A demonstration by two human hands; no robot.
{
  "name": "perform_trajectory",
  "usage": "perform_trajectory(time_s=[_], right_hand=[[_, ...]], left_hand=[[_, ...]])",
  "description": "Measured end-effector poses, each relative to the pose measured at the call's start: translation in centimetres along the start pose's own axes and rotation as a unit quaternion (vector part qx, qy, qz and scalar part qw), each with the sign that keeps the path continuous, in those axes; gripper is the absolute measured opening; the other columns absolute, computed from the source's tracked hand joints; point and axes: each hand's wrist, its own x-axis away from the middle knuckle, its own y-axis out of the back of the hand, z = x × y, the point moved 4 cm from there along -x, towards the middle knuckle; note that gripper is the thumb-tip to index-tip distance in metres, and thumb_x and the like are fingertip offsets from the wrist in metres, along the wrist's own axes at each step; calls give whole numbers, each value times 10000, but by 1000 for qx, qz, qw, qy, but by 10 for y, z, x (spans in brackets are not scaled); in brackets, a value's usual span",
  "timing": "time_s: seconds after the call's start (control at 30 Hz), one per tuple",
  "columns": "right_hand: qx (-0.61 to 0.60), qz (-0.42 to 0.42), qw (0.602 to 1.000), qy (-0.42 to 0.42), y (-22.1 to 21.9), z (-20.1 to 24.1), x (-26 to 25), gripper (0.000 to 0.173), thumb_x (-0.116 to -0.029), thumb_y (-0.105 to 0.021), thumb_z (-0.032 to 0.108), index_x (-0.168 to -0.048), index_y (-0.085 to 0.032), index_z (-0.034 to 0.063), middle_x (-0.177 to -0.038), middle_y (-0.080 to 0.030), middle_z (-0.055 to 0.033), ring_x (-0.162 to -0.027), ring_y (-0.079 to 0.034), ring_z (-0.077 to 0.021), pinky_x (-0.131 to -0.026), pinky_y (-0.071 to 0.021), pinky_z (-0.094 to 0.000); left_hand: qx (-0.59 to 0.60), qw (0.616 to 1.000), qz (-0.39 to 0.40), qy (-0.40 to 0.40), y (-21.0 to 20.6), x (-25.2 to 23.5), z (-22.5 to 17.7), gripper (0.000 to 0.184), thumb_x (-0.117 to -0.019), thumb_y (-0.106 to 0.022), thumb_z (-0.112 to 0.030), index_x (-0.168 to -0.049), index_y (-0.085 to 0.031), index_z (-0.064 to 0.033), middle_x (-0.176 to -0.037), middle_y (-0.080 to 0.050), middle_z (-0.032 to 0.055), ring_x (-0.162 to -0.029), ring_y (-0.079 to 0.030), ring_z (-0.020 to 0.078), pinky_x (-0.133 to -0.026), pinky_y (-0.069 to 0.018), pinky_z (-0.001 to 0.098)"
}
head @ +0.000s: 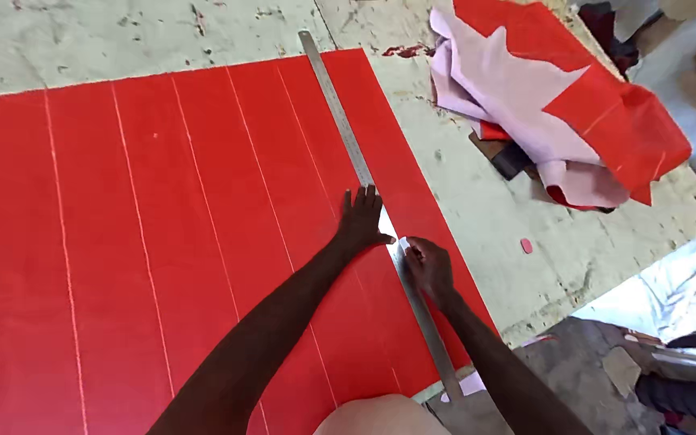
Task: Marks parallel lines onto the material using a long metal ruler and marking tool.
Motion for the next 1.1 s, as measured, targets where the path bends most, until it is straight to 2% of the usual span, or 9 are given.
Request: perform_trajectory(time_s=[0.13, 0.23, 0.4, 0.53, 0.67, 0.77, 0.87, 1.0, 1.1], right_hand=[[6, -14, 1000, 20, -15, 14, -72, 266, -1003, -593, 148, -1212, -720, 43, -1004, -752, -138, -884, -734, -274, -823, -600, -502], [4, -1, 999, 41, -21, 34, -122, 247, -1019, -603, 129, -1217, -701, 20, -964, -737, -165, -852, -721, -314, -791, -590, -539], [36, 8, 999, 39, -53, 42, -230, 266, -999, -604, 156, -1215, -713, 45, -956, -742, -145, -875, -724, -309, -820, -586, -535], [58, -5, 996, 70, -75, 60, -313, 261, -990, -597, 132, -1210, -709, 45, -973, -738, -154, -889, -723, -322, -815, -586, -539], [94, -5, 991, 91, -95, 78, -398, 260, -990, -580, 125, -1210, -688, 36, -989, -729, -179, -925, -718, -349, -830, -578, -555], [111, -5, 990, 92, -110, 90, -461, 311, -982, -586, 129, -1270, -653, 33, -998, -723, -192, -944, -710, -372, -841, -570, -568], [115, -9, 990, 79, -124, 101, -522, 405, -977, -597, 143, -1372, -602, 52, -1082, -719, -203, -1028, -697, -385, -908, -556, -571], [108, -1, 993, 56, -133, 113, -582, 366, -917, -664, 133, -1271, -661, 39, -1123, -703, -219, -1068, -678, -400, -910, -544, -597], [105, 37, 993, 38, -133, 115, -599, 322, -886, -706, 135, -1196, -702, 45, -1077, -723, -191, -967, -715, -357, -868, -573, -571]], left_hand=[[41, 999, -25, -10, 3, 4, 3, 1177, -734, -730, -772, -1573, -371, -31, -1702, -192, 190, -1577, -147, 393, -1242, -76, 669], [70, 996, -57, -18, 4, 9, 5, 1172, -700, -763, -767, -1539, -432, -18, -1683, -246, 197, -1564, -193, 399, -1245, -120, 656], [86, 996, 18, -12, 1, 3, 9, 1119, -746, -700, -778, -1548, -423, -49, -1710, -189, 151, -1591, -70, 365, -1245, -53, 659], [89, 995, 46, -14, 3, 3, 7, 1142, -775, -683, -758, -1588, -342, -33, -1721, -143, 154, -1587, -105, 376, -1229, -91, 676], [79, 996, 8, -31, 0, 5, 7, 1114, -787, -684, -739, -1563, -378, -1, -1703, -183, 199, -1568, -178, 404, -1213, -146, 680], [80, 995, -40, -38, 0, 7, 6, 1056, -772, -716, -713, -1509, -470, 3, -1674, -261, 218, -1543, -261, 404, -1205, -188, 674], [89, 994, -29, -50, 3, 9, 8, 1027, -819, -708, -671, -1527, -433, 21, -1672, -249, 239, -1546, -244, 414, -1212, -172, 673], [78, 993, -65, -56, -2, 10, 10, 1071, -791, -678, -731, -1514, -454, 26, -1657, -284, 244, -1536, -271, 419, -1196, -213, 670], [70, 994, -65, -50, -3, 11, 9, 1067, -797, -661, -738, -1514, -452, 24, -1665, -265, 242, -1543, -250, 418, -1199, -200, 671]])
